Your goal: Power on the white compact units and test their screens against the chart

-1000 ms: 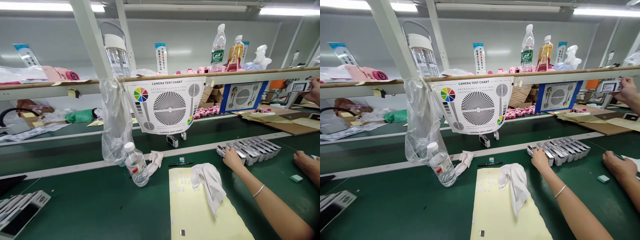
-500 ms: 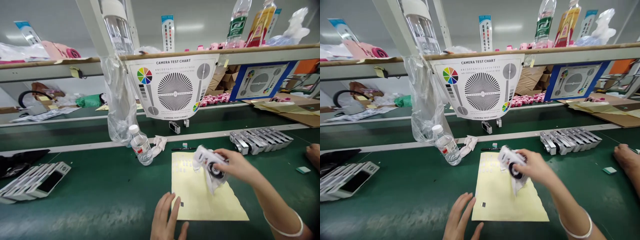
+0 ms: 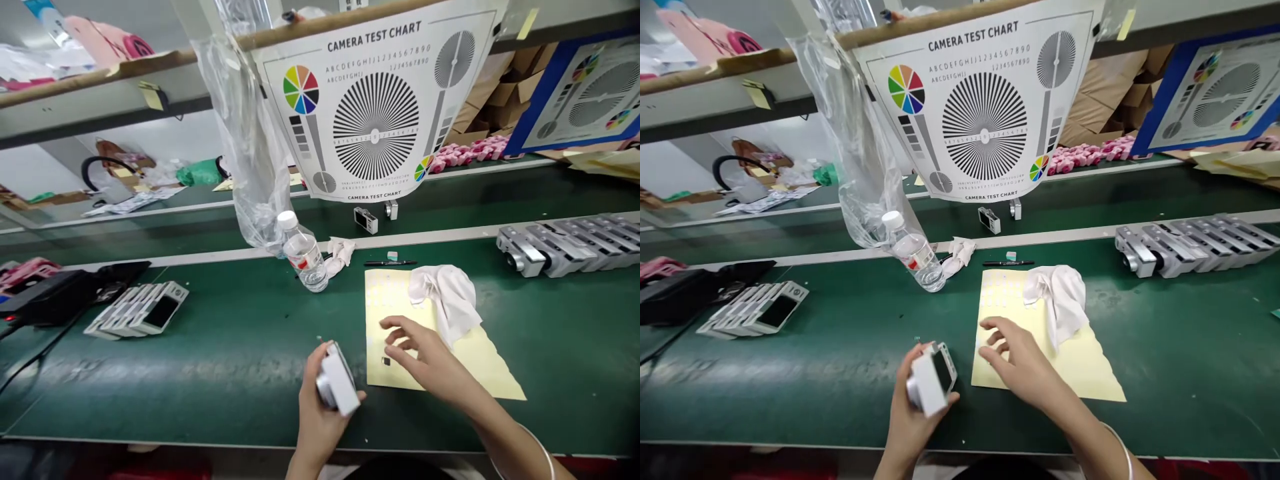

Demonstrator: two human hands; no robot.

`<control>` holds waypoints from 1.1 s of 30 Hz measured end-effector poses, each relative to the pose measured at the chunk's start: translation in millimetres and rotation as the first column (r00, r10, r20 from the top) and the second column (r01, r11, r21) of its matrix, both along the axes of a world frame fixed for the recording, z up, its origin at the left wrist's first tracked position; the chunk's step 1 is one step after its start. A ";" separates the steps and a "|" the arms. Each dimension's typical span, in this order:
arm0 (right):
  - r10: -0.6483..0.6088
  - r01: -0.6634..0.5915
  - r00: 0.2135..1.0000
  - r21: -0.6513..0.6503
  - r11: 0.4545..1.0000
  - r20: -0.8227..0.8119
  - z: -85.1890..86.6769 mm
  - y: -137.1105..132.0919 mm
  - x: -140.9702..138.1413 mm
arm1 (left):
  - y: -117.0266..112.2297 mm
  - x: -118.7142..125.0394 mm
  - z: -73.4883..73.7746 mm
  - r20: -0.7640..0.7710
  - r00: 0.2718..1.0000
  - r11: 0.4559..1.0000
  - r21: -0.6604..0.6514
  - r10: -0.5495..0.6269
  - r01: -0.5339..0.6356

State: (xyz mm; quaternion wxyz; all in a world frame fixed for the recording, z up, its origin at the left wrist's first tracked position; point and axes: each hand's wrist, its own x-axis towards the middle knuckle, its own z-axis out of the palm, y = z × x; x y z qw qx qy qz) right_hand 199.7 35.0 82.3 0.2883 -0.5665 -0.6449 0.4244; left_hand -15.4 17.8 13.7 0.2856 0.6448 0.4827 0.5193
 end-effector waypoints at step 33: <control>-0.252 -0.289 0.278 -0.331 0.898 -0.927 -23.0 -37.7 -28.0 | 1.7 2.4 40.4 0.233 0.942 0.959 0.206 -0.243 0.196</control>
